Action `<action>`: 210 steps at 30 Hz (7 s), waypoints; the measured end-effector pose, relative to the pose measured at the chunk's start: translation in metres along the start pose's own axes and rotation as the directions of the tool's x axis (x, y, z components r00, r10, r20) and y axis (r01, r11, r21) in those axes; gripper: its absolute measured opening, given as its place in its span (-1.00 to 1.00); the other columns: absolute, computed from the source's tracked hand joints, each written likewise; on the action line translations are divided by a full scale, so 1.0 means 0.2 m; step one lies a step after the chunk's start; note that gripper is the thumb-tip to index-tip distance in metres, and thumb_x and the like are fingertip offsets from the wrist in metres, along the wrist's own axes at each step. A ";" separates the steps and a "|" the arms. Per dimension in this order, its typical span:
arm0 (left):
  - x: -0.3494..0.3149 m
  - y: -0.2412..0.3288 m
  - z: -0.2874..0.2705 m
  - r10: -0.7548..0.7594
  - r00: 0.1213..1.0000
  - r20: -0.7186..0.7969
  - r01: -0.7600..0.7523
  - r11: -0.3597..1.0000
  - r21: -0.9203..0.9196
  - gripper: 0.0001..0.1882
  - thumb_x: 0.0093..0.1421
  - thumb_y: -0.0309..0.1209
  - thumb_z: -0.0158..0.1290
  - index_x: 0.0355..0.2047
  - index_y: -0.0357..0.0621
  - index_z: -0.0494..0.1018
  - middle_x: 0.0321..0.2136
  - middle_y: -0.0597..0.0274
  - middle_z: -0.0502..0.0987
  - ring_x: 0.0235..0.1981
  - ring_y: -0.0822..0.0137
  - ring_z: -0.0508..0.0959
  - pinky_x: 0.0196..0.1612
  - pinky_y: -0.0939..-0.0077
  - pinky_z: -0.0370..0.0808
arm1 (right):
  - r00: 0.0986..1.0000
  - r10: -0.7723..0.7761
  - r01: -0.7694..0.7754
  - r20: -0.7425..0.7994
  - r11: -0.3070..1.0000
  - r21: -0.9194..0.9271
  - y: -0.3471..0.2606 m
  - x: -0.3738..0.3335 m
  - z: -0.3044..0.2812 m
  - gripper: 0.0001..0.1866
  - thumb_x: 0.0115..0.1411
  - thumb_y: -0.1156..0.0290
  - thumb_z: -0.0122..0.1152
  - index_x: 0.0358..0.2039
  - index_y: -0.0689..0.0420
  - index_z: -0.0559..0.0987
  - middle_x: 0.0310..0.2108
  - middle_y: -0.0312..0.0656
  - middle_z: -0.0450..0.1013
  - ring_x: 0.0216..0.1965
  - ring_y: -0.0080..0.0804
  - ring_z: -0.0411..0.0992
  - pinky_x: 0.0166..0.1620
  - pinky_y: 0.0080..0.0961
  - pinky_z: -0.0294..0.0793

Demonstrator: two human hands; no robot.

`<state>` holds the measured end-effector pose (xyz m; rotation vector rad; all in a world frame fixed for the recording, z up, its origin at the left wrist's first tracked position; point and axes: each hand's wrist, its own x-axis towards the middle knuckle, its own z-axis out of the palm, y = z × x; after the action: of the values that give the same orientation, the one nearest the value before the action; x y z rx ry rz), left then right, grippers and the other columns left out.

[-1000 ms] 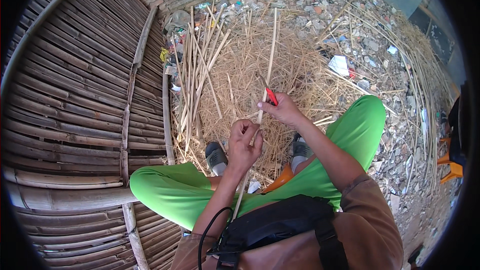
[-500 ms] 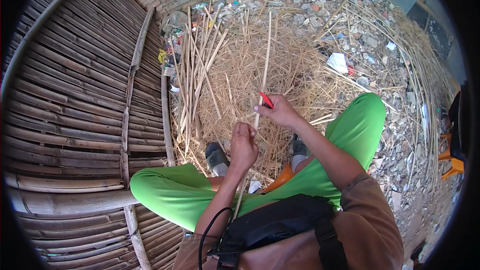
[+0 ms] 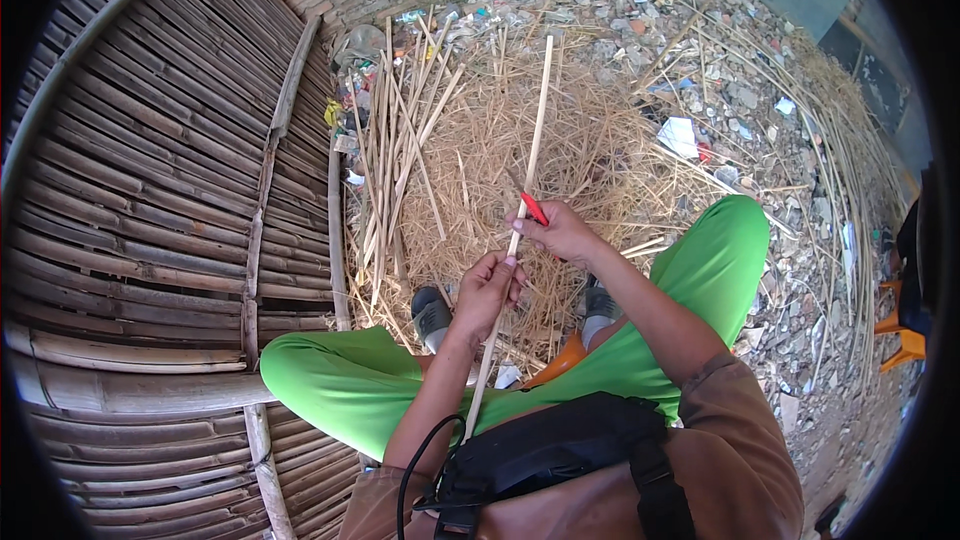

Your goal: The person scrapes a long bamboo strip using a small handheld blade to refine its surface, handling the strip by hand and turning it over to work on different sections while seated.

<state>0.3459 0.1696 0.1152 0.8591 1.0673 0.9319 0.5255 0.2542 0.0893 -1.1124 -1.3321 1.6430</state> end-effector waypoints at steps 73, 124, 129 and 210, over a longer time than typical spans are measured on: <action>0.06 -0.15 -0.11 0.002 0.954 -0.300 -0.073 0.972 -0.225 -0.67 -0.04 -0.66 -0.24 -0.21 -0.41 0.32 -0.46 -0.09 0.48 -0.64 0.25 0.45 -0.59 0.43 0.36 | 0.930 -0.365 0.203 0.035 0.432 -0.879 0.00 0.00 0.00 -0.62 0.25 -0.03 0.08 -0.41 0.04 0.56 -0.56 -0.08 0.52 -0.50 -0.04 0.53 -0.42 -0.09 0.46; 0.00 -0.19 -0.05 -0.036 0.957 -0.289 -0.014 0.986 -0.168 -0.92 0.30 -0.55 -0.11 -0.28 -0.20 0.40 -0.52 0.17 0.51 -0.67 0.46 0.41 -0.62 0.59 0.29 | 0.949 -0.298 0.063 -0.107 0.509 -0.858 0.09 0.01 -0.06 -0.57 0.24 -0.12 0.02 -0.35 -0.02 0.61 -0.51 -0.02 0.55 -0.43 0.04 0.55 -0.31 -0.01 0.51; 0.00 -0.22 -0.04 -0.014 0.958 -0.287 -0.017 0.994 -0.105 -0.93 0.29 -0.54 -0.09 -0.31 -0.21 0.40 -0.53 0.17 0.51 -0.67 0.45 0.42 -0.62 0.59 0.30 | 0.952 -0.303 0.116 -0.039 0.477 -0.871 0.05 -0.01 -0.07 -0.60 0.25 -0.05 0.05 -0.39 0.01 0.61 -0.51 -0.04 0.56 -0.41 0.00 0.56 -0.31 -0.05 0.52; 0.00 -0.20 -0.10 -0.098 0.954 -0.283 0.025 0.968 -0.250 -0.87 0.23 -0.56 -0.16 -0.22 -0.19 0.31 -0.50 -0.03 0.52 -0.72 0.36 0.39 -0.69 0.56 0.26 | 0.960 -0.262 0.211 0.096 0.456 -0.865 0.07 -0.08 0.08 -0.62 0.23 -0.04 0.05 -0.42 -0.01 0.59 -0.57 -0.03 0.52 -0.47 0.03 0.53 -0.37 -0.01 0.48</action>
<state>0.3354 0.1577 0.0742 0.4897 1.1957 1.1350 0.5164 0.2305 0.0796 -1.3949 -2.2801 0.6237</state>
